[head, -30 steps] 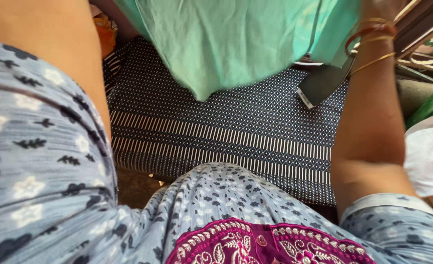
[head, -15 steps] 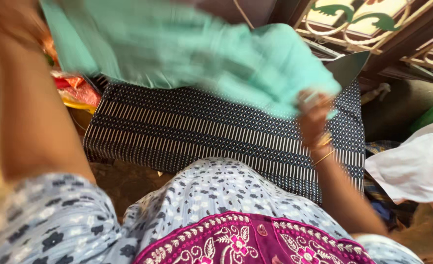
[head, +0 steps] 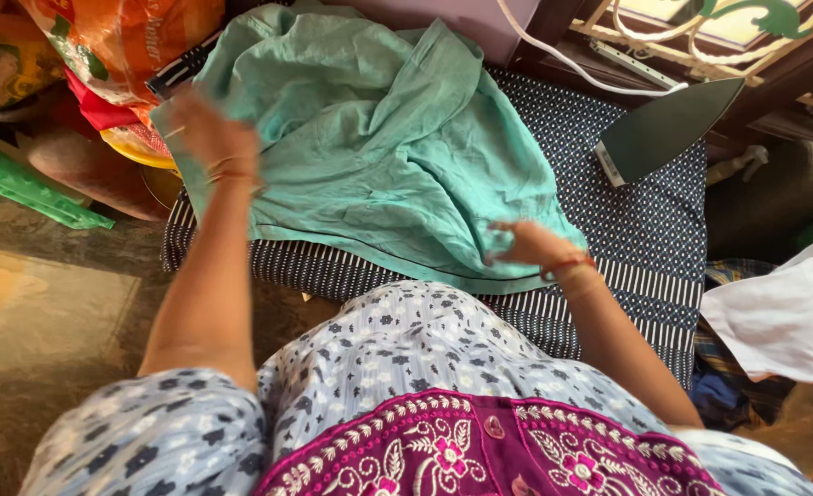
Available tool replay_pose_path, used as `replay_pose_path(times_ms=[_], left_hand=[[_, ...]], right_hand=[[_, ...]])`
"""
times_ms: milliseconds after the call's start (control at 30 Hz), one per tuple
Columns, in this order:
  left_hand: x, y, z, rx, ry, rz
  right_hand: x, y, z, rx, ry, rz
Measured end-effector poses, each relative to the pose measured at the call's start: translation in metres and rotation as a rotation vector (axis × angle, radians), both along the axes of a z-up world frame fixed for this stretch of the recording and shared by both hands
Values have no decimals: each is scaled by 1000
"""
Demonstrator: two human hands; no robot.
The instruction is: The person irons a light green garment on a patterned ironing board. They repeatedly smooth the fabric with their hands and pass the iron over different sections, occasionally lifting and repositioning the garment to continue ironing.
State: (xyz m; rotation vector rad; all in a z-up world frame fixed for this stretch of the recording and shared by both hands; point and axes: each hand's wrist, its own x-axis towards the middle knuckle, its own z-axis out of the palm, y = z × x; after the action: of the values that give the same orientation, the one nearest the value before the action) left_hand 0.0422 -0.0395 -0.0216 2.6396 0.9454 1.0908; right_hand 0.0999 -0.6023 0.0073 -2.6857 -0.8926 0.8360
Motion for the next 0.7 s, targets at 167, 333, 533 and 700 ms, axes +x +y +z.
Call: replay_pose_path(times_ms=[167,333,533,700], left_hand=[[118,-91,-36,-238,-13,-838],[183,-134,-58,-271,381,-861],[223,-126,-45,-384,657,-695],[234,-125,-51,-569,620,-675]], right_hand=[[56,1,-42,-324,-409,-697],[66,1,-101,-331,-219,-556],[-36,180,-38,536,104,97],[-15,181,37,536,-16,511]])
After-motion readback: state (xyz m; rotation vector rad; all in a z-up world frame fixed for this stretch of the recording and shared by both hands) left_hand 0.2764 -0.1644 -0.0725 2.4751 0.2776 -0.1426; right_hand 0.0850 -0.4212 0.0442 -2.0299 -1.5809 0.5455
